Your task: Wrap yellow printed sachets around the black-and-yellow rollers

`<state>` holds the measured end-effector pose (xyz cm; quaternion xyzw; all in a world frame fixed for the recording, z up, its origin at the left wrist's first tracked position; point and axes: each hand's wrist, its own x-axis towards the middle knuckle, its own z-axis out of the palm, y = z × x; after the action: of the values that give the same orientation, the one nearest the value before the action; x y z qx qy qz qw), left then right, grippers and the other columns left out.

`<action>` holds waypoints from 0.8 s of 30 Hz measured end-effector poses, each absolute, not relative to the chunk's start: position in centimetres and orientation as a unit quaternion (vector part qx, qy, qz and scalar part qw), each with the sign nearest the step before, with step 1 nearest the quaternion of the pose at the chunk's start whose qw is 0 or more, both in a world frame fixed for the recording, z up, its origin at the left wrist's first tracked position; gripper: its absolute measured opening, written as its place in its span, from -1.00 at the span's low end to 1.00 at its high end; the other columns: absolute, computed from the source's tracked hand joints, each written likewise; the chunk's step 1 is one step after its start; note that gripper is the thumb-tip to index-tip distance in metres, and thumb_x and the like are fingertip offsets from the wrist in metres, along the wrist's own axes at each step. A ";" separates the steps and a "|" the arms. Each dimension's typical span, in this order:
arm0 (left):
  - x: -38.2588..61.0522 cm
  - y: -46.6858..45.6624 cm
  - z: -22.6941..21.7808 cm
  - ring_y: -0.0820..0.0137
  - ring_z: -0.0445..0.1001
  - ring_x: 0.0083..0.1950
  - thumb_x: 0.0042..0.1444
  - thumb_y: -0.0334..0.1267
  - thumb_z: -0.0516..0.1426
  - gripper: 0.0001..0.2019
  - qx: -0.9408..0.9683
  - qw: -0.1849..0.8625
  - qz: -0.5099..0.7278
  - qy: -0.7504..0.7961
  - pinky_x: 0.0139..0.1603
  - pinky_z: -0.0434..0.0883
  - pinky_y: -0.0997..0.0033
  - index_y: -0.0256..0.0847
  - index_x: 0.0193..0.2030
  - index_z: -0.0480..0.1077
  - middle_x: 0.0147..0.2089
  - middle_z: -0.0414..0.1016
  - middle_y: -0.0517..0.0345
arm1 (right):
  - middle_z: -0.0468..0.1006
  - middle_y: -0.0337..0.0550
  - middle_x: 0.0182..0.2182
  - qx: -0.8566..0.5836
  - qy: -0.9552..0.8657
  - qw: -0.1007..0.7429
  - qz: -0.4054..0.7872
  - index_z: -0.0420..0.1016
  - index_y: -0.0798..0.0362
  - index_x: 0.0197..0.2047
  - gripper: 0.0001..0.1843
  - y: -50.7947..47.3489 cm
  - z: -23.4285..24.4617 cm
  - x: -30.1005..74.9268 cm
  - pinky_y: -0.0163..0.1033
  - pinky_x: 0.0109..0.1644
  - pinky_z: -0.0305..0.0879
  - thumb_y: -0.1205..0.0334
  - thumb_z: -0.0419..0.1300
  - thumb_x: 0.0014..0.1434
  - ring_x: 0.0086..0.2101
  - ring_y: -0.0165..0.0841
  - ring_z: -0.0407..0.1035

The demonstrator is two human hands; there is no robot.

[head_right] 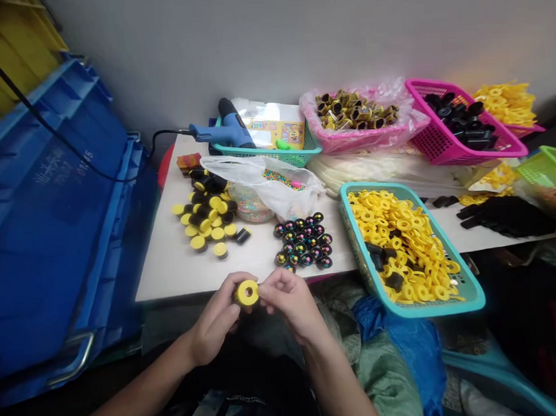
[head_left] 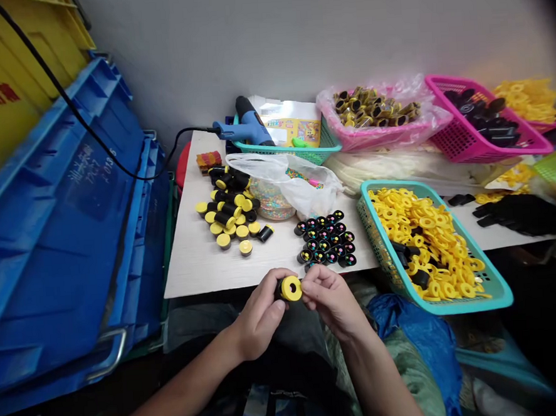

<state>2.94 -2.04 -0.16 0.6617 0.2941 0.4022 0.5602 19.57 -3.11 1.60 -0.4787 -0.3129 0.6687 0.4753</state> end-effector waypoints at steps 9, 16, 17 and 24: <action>2.8 -2.0 0.9 0.26 0.36 -0.10 0.22 -0.21 -0.07 -0.72 0.723 0.466 0.387 0.332 -0.11 0.36 0.27 -0.18 0.05 0.19 -0.08 0.34 0.01 | 0.41 -0.33 -0.64 -0.490 -0.348 0.483 0.636 0.40 0.07 -0.51 -0.76 -3.3 0.9 19.2 -0.40 -0.51 0.14 0.18 0.39 -0.08 -0.61 -0.53 0.19; 2.8 -1.9 0.9 0.23 0.31 -0.04 0.18 -0.34 -0.07 -0.60 0.788 0.343 0.408 0.307 -0.02 0.32 0.19 -0.16 0.17 0.02 -0.04 0.29 -0.03 | 0.39 -0.24 -0.39 -0.434 -0.361 0.486 0.668 0.40 -0.01 -0.26 -0.65 -3.6 0.3 18.5 -0.31 -0.31 0.23 -0.03 0.31 -0.03 -0.38 -0.39 0.27; 2.9 -1.9 0.8 0.19 0.28 0.01 0.15 -0.34 -0.04 -0.52 0.802 0.308 0.412 0.303 0.02 0.28 0.13 -0.16 0.21 -0.03 -0.01 0.28 -0.05 | 0.39 -0.20 -0.33 -0.413 -0.364 0.477 0.685 0.39 -0.01 -0.19 -0.57 -3.7 0.4 18.3 -0.27 -0.24 0.24 -0.10 0.29 -0.03 -0.32 -0.35 0.28; 3.6 -1.8 0.4 0.14 0.31 0.00 0.05 -0.36 -0.04 -0.48 0.826 0.272 0.445 0.213 -0.02 0.27 0.02 -0.14 0.18 -0.06 -0.07 0.33 -0.05 | 0.40 -0.10 -0.31 -0.357 -0.356 0.509 0.697 0.39 0.02 -0.33 -0.53 -4.1 0.1 16.5 -0.13 -0.14 0.22 -0.16 0.31 -0.17 -0.20 -0.15 0.28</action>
<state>3.58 -1.77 0.36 0.8265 0.2133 0.4446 0.2716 16.54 -4.11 0.08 -0.3573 -0.3562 0.6974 0.5090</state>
